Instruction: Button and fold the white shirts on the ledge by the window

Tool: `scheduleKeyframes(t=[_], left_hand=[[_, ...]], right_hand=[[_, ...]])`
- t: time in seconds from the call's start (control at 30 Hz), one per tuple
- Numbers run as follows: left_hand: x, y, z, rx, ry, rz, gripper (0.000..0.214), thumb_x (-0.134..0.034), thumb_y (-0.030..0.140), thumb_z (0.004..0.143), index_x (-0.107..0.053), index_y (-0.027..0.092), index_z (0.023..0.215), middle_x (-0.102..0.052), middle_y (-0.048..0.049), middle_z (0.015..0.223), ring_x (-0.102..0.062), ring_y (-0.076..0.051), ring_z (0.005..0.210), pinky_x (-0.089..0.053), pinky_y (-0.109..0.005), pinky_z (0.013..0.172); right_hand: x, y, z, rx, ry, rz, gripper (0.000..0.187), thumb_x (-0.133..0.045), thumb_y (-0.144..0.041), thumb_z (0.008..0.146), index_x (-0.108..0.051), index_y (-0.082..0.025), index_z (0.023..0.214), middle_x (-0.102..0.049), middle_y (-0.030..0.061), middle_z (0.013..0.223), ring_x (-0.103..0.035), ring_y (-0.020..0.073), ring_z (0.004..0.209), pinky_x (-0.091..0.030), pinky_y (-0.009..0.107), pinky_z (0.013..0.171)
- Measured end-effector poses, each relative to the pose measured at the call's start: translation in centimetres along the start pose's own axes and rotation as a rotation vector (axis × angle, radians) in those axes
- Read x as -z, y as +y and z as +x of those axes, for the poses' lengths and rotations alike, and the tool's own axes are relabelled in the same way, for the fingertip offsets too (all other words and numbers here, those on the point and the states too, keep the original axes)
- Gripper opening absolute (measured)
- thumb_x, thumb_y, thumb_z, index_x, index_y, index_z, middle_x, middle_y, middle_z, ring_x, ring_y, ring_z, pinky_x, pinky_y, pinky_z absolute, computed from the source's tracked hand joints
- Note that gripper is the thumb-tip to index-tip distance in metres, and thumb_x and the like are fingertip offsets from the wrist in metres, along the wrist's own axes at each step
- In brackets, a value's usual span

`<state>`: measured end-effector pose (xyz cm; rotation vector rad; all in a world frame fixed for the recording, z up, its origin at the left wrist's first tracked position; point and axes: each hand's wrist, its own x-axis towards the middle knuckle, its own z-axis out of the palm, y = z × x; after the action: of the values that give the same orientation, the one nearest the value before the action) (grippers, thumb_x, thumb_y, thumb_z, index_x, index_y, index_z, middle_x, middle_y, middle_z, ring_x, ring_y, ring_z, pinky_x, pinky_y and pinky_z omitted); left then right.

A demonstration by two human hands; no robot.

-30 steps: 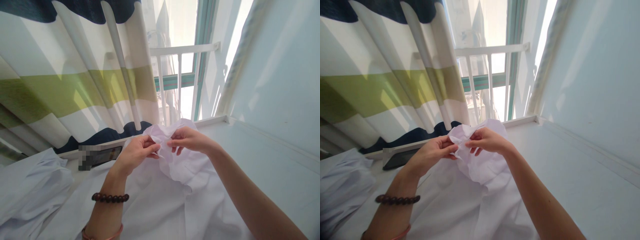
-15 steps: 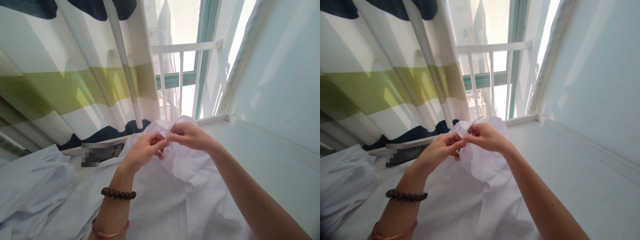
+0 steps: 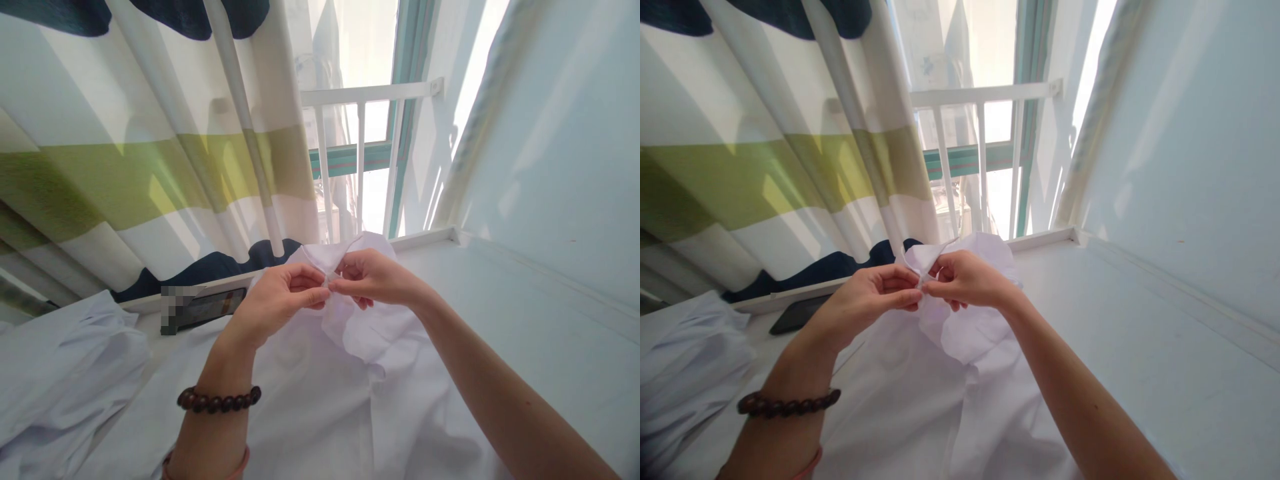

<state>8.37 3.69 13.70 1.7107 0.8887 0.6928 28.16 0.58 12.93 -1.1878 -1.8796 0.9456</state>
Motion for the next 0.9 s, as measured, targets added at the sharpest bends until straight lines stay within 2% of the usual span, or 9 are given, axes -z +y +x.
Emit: scheduleKeyframes(t=[0.13, 0.3, 0.43, 0.6, 0.73, 0.9], left_hand=[[-0.1, -0.2, 0.1, -0.009, -0.013, 0.063, 0.025, -0.075, 0.035, 0.074, -0.07, 0.015, 0.088, -0.073, -0.0048, 0.083, -0.067, -0.017, 0.077, -0.056, -0.028, 0.07], [-0.3, -1.0, 0.7, -0.041, 0.076, 0.197, 0.024, -0.072, 0.038, 0.075, -0.071, 0.016, 0.083, -0.074, -0.0056, 0.08, -0.069, -0.019, 0.074, -0.055, -0.028, 0.067], [-0.4, -1.1, 0.8, -0.05, 0.076, 0.259, 0.019, -0.071, 0.034, 0.075, -0.075, 0.017, 0.083, -0.075, -0.0041, 0.078, -0.07, -0.019, 0.072, -0.056, -0.028, 0.069], [0.0, -0.7, 0.6, -0.056, 0.024, 0.127, 0.018, -0.071, 0.027, 0.075, -0.078, 0.018, 0.089, -0.077, -0.003, 0.084, -0.071, -0.02, 0.083, -0.057, -0.029, 0.08], [0.3, -0.9, 0.6, -0.064, 0.057, 0.17, 0.02, -0.069, 0.029, 0.077, -0.078, 0.018, 0.091, -0.076, -0.0035, 0.082, -0.07, -0.018, 0.077, -0.057, -0.029, 0.076], [0.5, -1.3, 0.8, -0.088, 0.021, 0.288, 0.017, -0.065, 0.028, 0.079, -0.077, 0.019, 0.085, -0.073, -0.0017, 0.074, -0.067, -0.016, 0.071, -0.054, -0.024, 0.068]], right_hand=[[-0.2, 0.1, 0.2, -0.002, 0.012, 0.007, 0.017, -0.062, -0.022, 0.081, -0.055, -0.017, 0.067, -0.058, -0.0047, 0.05, -0.055, 0.0071, 0.043, -0.038, 0.017, 0.039], [-0.5, 1.0, 0.6, 0.045, -0.013, 0.04, 0.012, -0.06, -0.023, 0.084, -0.061, -0.015, 0.075, -0.067, -0.0003, 0.064, -0.062, 0.0092, 0.053, -0.046, 0.019, 0.044], [-0.4, 1.7, 0.7, 0.05, -0.01, 0.014, 0.014, -0.06, -0.026, 0.085, -0.063, -0.016, 0.076, -0.069, 0.0014, 0.066, -0.065, 0.0107, 0.057, -0.049, 0.019, 0.047], [-0.2, 1.6, 0.7, 0.069, 0.042, -0.014, 0.016, -0.063, -0.031, 0.083, -0.067, -0.015, 0.079, -0.067, 0.0015, 0.065, -0.064, 0.0127, 0.059, -0.049, 0.022, 0.046], [-0.3, 1.5, 0.7, 0.099, 0.088, -0.021, 0.017, -0.065, -0.033, 0.082, -0.069, -0.016, 0.078, -0.064, 0.0, 0.065, -0.06, 0.0116, 0.057, -0.051, 0.023, 0.051], [-0.6, 1.6, 0.9, 0.163, 0.166, -0.088, 0.014, -0.064, -0.028, 0.082, -0.07, -0.017, 0.076, -0.066, 0.0003, 0.067, -0.061, 0.0124, 0.063, -0.051, 0.025, 0.061]])
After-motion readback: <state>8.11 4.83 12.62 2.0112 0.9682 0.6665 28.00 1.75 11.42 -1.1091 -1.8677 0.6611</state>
